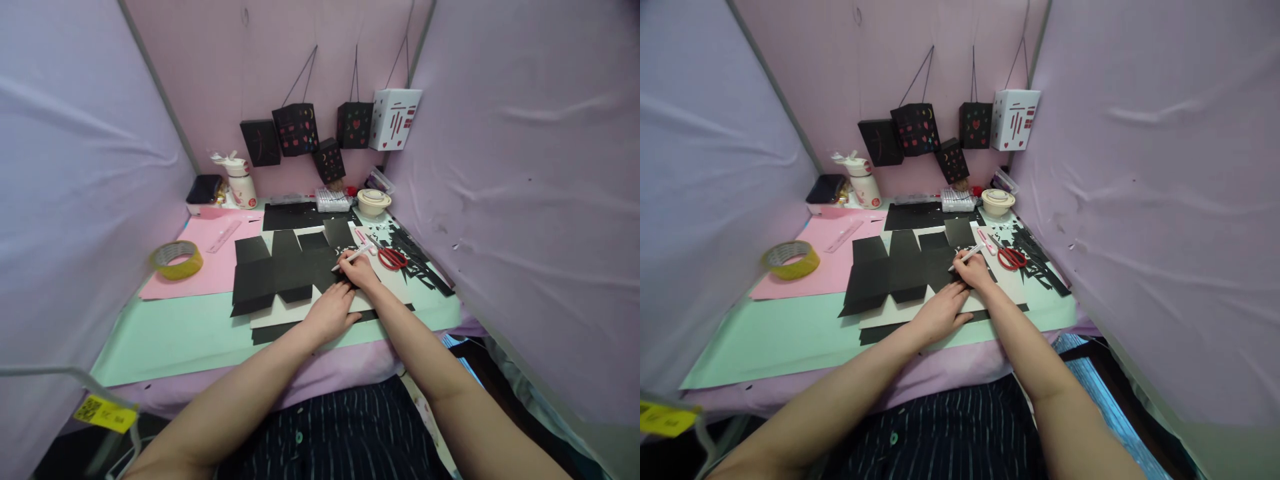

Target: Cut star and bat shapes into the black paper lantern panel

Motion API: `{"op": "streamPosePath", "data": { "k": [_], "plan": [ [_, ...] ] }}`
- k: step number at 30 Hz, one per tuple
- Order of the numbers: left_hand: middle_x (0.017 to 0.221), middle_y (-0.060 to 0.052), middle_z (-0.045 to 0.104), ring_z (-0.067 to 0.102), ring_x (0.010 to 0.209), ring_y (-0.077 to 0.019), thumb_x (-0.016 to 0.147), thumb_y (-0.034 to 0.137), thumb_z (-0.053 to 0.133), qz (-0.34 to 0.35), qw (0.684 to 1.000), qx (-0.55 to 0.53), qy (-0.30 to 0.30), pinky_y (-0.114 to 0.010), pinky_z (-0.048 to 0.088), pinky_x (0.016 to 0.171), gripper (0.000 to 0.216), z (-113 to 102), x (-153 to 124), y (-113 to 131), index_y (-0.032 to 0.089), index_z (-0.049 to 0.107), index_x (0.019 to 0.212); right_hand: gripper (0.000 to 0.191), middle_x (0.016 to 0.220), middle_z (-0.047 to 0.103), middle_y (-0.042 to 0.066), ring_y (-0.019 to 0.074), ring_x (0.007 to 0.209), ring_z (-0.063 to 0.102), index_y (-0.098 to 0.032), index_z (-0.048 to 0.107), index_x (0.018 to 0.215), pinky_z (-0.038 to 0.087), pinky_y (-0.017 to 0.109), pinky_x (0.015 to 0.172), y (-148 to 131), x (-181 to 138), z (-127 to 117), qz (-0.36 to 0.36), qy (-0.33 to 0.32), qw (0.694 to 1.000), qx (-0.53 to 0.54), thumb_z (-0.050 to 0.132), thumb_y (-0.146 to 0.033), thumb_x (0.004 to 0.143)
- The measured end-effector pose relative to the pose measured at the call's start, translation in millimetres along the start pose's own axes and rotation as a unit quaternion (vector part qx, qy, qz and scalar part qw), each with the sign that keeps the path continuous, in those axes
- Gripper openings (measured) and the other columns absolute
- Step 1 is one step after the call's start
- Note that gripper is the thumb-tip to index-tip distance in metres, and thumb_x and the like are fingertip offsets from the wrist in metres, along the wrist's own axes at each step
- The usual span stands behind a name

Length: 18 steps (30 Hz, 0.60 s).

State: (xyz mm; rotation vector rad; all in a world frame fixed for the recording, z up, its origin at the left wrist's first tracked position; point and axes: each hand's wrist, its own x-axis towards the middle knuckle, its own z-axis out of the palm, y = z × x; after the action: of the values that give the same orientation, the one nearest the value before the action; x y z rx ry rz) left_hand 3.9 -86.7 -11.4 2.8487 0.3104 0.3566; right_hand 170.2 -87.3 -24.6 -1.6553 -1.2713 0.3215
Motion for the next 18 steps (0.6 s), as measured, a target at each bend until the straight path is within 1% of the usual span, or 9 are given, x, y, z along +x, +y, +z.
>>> {"op": "streamPosePath", "data": {
  "k": [4, 7, 9, 13, 18],
  "plan": [
    [0.135, -0.017, 0.056, 0.046, 0.132, -0.0279, 0.091, 0.039, 0.058, 0.001, 1.000, 0.001, 0.000, -0.042, 0.032, 0.114, 0.045, 0.1, -0.1, -0.2, 0.011, 0.056, 0.126, 0.014, 0.058, 0.060, -0.002, 0.0158, 0.061, 0.057, -0.022, 0.058, 0.064, 0.042, 0.026, 0.062, -2.0, -0.3, -0.9, -0.007, 0.004, 1.000, -0.008, 0.048, -0.024, 0.073],
    [0.136, -0.018, 0.055, 0.045, 0.133, -0.0283, 0.090, 0.038, 0.060, 0.000, 1.000, 0.003, -0.005, -0.040, 0.032, 0.114, 0.048, 0.0, 0.1, 0.3, 0.008, 0.055, 0.126, 0.014, 0.054, 0.055, -0.003, 0.0151, 0.057, 0.052, -0.022, 0.053, 0.059, 0.040, 0.026, 0.059, -4.0, -0.7, -1.6, -0.008, 0.016, 1.000, -0.016, 0.047, -0.025, 0.071],
    [0.137, -0.018, 0.055, 0.046, 0.133, -0.0283, 0.090, 0.038, 0.060, -0.002, 1.000, 0.002, -0.007, -0.041, 0.032, 0.114, 0.047, 0.0, 0.3, 0.6, 0.008, 0.055, 0.126, 0.014, 0.052, 0.052, -0.003, 0.0147, 0.055, 0.050, -0.022, 0.050, 0.058, 0.039, 0.026, 0.058, -5.0, -0.9, -1.7, -0.005, 0.021, 1.000, -0.015, 0.047, -0.024, 0.071],
    [0.137, -0.017, 0.055, 0.046, 0.133, -0.0286, 0.092, 0.039, 0.057, -0.002, 1.000, -0.001, -0.005, -0.044, 0.034, 0.113, 0.044, 0.1, 0.3, 0.4, 0.012, 0.055, 0.126, 0.014, 0.051, 0.052, -0.004, 0.0144, 0.054, 0.049, -0.022, 0.049, 0.058, 0.038, 0.026, 0.057, -6.1, -1.0, -1.5, -0.003, 0.024, 1.000, -0.012, 0.046, -0.024, 0.071],
    [0.137, -0.017, 0.055, 0.045, 0.134, -0.0283, 0.091, 0.039, 0.058, -0.002, 1.000, -0.001, -0.006, -0.043, 0.033, 0.114, 0.045, 0.0, 0.3, 0.1, 0.011, 0.055, 0.126, 0.013, 0.051, 0.052, -0.003, 0.0146, 0.055, 0.049, -0.022, 0.049, 0.057, 0.039, 0.026, 0.057, -6.8, -1.0, -1.6, -0.003, 0.022, 1.000, -0.008, 0.047, -0.024, 0.070]
  ]
}}
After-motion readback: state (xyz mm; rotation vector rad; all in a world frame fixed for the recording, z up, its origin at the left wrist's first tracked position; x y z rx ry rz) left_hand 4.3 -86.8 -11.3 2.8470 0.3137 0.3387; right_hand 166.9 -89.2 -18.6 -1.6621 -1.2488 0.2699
